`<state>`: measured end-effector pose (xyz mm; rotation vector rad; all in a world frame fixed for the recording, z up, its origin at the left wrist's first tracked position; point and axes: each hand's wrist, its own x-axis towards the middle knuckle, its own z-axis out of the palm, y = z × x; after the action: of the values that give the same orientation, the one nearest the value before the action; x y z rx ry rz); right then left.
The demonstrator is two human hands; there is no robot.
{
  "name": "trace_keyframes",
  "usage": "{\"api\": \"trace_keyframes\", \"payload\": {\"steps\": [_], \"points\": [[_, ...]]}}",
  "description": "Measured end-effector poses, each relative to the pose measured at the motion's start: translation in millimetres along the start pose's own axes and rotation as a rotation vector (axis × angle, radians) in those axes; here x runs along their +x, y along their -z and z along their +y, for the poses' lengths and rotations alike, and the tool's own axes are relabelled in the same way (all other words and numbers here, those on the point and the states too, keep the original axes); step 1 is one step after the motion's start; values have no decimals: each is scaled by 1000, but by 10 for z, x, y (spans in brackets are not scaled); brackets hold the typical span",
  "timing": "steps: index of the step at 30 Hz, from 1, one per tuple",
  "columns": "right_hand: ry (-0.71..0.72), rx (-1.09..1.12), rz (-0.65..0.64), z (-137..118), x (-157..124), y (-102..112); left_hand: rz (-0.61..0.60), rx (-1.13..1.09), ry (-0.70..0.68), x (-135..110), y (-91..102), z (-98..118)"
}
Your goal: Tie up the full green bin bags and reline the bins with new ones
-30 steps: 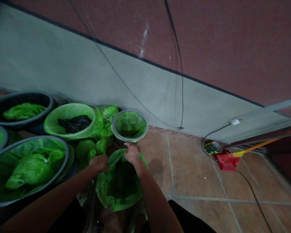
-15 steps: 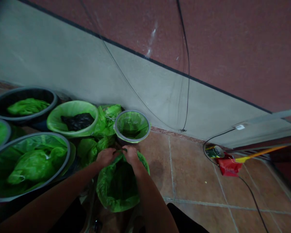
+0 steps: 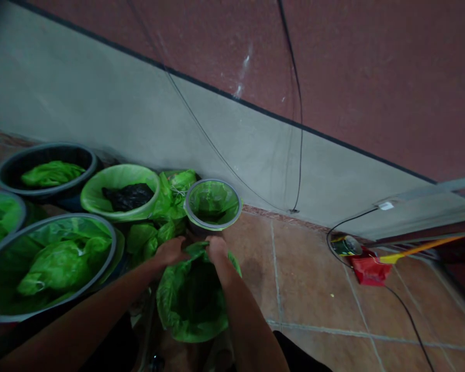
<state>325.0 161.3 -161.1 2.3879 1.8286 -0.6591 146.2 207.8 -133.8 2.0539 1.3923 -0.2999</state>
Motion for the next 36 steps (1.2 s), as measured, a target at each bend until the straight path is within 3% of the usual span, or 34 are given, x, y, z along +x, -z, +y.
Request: {"api": "trace_keyframes", "payload": {"steps": [4, 7, 13, 17, 22, 26, 30, 36], "points": [[-196, 101, 38, 387, -216, 27, 41, -84, -1, 129, 234, -181], [-346, 204, 93, 560, -462, -73, 49, -110, -8, 196, 287, -258], [-508, 345, 207, 463, -895, -475, 66, -41, -56, 119, 163, -110], [-492, 413, 195, 431, -1027, -523, 165, 68, -15, 55, 121, 20], [-459, 439, 331, 431, -848, -210, 338, 51, -129, 119, 126, 173], [-303, 453, 293, 312, -526, -55, 306, 51, -288, 232, 96, 313], [-207, 435, 193, 206, -355, -149, 202, 147, -307, 305, 29, 364], [-240, 281, 55, 294, -397, -315, 88, 225, -156, 286, 42, 256]]}}
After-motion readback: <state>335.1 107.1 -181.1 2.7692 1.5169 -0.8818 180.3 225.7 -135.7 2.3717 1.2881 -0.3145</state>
